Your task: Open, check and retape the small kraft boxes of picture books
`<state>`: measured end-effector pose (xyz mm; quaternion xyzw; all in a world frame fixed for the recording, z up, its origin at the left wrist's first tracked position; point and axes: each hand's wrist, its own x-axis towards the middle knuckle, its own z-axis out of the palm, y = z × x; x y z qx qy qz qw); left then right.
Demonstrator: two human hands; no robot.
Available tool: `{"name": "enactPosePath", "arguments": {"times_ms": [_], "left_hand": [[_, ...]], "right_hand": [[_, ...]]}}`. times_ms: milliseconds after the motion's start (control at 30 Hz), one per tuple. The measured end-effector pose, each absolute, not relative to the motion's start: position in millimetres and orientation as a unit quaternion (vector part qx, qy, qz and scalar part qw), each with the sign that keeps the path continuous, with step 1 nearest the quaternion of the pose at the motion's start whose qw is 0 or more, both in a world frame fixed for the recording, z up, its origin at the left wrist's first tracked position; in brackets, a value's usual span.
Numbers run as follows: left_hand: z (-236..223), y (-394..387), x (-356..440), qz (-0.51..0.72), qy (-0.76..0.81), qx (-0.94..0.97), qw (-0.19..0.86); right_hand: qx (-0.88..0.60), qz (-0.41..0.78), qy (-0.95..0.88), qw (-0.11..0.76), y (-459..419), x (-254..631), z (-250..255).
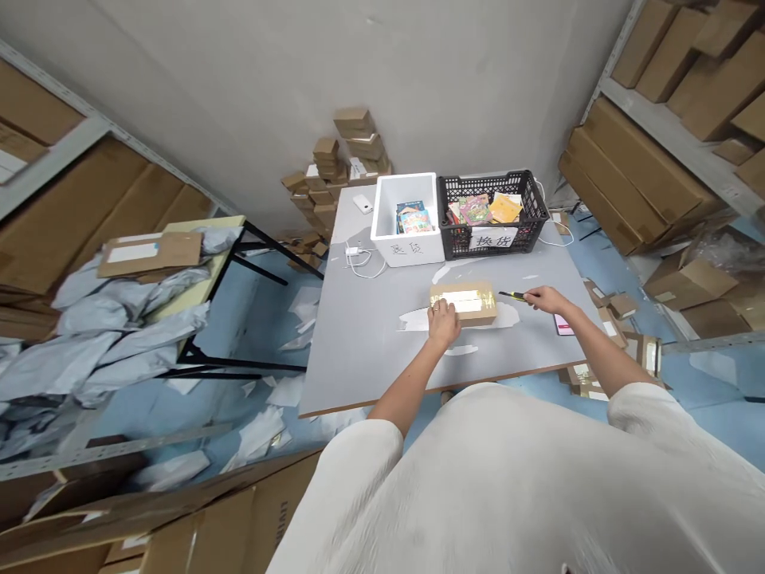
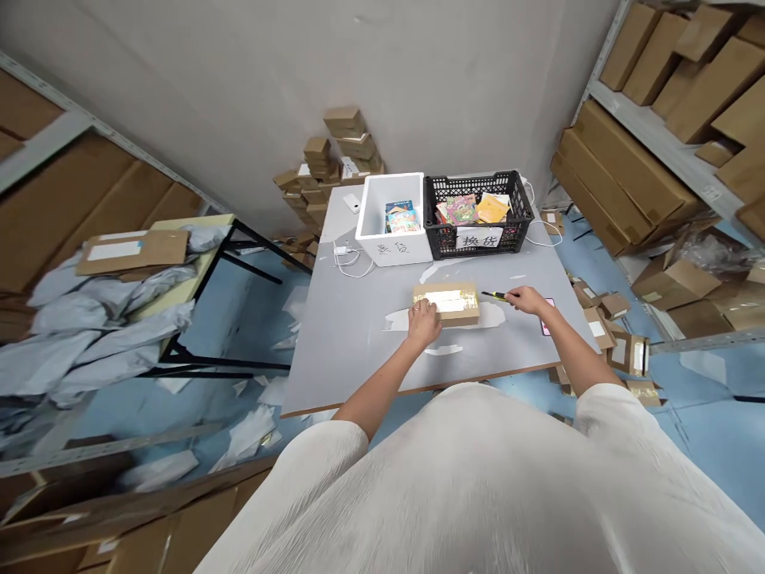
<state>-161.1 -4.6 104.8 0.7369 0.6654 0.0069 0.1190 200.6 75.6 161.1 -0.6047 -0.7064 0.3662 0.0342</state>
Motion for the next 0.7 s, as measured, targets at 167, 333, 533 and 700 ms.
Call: {"name": "enactPosePath", "arguments": {"times_ms": [167,333,533,700], "left_hand": [[104.0,20.4,-128.5,-0.011,0.579,0.801,0.152],[106.8,45.9,-112.1,-0.058,0.578,0.798,0.159],[103.0,57.8,-107.2,-0.108,0.576,0.796,0.151],[96.5,52.2,-103.4,-0.107,0.587,0.789,0.147]], "right_hand": [[-0.614,0.426,-0.652,0.125,49.2,186.1,128.6],[-0.6,0.473,-0.617,0.186,40.6,177.7,109.4],[-0.596,0.506,-0.593,0.191,46.4,176.8,91.5],[-0.575,0.503,-0.615,0.197,56.4,173.9,79.6]]}}
